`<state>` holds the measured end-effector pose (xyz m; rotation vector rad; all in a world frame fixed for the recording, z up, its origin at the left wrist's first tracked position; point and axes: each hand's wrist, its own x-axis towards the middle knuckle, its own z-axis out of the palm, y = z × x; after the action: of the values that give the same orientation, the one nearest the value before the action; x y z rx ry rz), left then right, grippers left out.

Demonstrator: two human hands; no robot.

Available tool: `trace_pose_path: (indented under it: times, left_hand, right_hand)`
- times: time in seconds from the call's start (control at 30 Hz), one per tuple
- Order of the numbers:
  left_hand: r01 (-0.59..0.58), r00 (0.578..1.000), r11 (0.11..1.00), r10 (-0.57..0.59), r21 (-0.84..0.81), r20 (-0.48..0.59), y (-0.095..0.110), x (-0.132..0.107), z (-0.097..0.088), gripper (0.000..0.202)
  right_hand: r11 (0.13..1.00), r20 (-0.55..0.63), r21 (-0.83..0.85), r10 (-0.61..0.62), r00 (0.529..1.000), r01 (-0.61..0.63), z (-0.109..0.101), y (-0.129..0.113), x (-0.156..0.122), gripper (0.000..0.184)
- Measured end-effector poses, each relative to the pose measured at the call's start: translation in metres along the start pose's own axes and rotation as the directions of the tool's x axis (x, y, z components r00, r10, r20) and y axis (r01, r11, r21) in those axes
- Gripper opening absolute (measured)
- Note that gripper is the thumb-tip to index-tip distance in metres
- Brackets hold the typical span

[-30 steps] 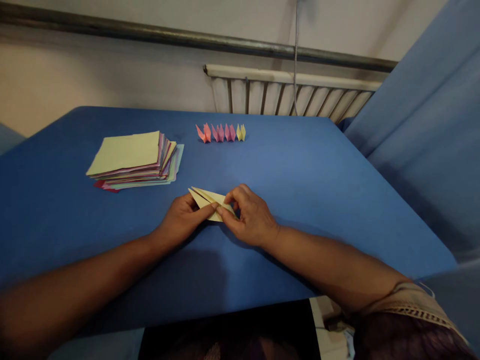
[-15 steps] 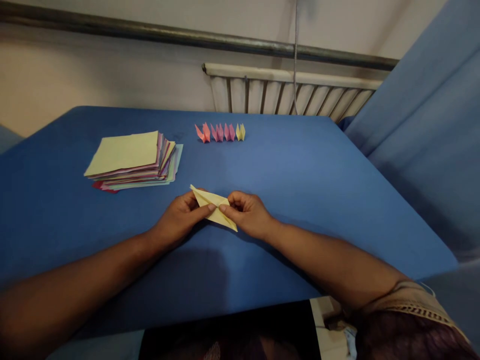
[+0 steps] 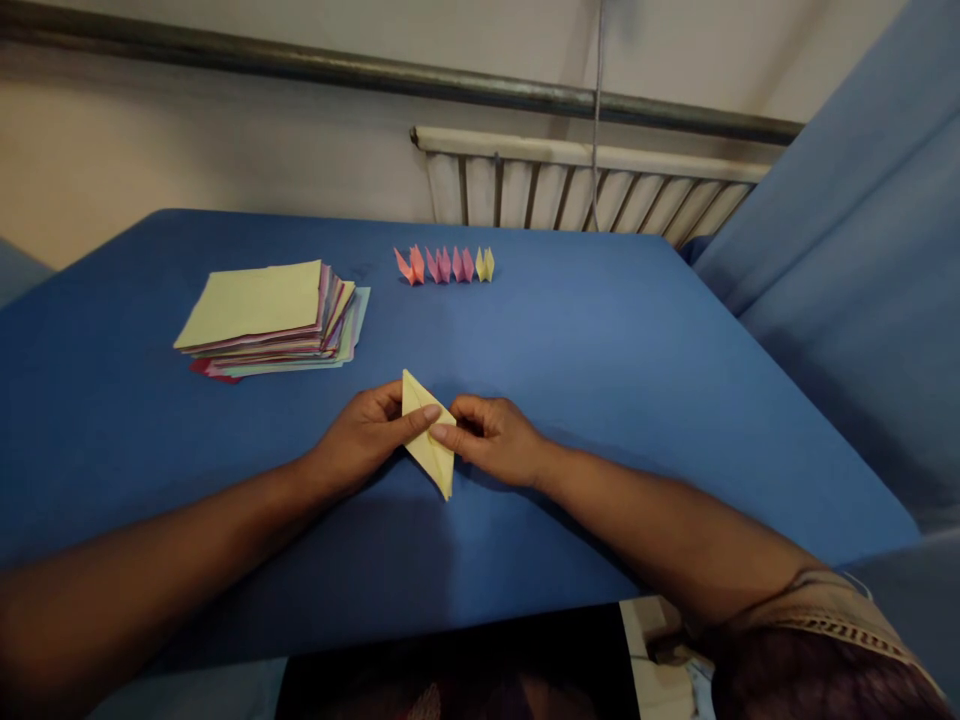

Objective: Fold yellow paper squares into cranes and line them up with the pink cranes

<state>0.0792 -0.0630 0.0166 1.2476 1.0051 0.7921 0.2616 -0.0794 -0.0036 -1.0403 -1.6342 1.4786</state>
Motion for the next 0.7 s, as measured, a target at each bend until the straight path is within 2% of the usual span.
trace_pose_path:
  times: [0.13,0.23,0.37,0.53,0.63,0.7]
  left_hand:
    - [0.007,0.989,0.998,-0.017,0.066,0.144,0.0011,-0.0002,-0.0004,0.027]
    - [-0.020,0.964,0.987,-0.023,0.157,0.264,0.0027,-0.0017,0.0005,0.022]
    - [-0.044,0.938,0.949,-0.070,0.313,0.341,0.0049,-0.0012,0.0011,0.021]
    - [-0.112,0.921,0.914,-0.052,0.389,0.385,0.0054,0.0021,-0.0001,0.018]
    - [-0.076,0.927,0.935,-0.061,0.346,0.369,0.0060,0.0016,0.0002,0.021]
    - [-0.018,0.938,0.961,-0.079,0.276,0.338,0.0060,0.0007,0.0006,0.025]
  right_hand:
    - [0.995,-0.100,0.091,-0.019,0.995,0.028,-0.0023,-0.0066,0.0015,0.035]
    - [0.987,-0.117,0.151,-0.036,0.992,0.054,-0.0007,-0.0054,0.0041,0.035]
    - [0.980,-0.118,0.186,-0.049,0.992,0.071,0.0021,-0.0010,0.0062,0.037]
    - [0.968,-0.115,0.231,-0.072,0.991,0.097,0.0025,-0.0013,0.0061,0.034]
    - [0.955,-0.137,0.275,-0.070,0.988,0.106,-0.0001,-0.0034,0.0062,0.031]
    - [0.935,-0.195,0.337,-0.042,0.980,0.108,-0.0033,-0.0045,0.0069,0.030]
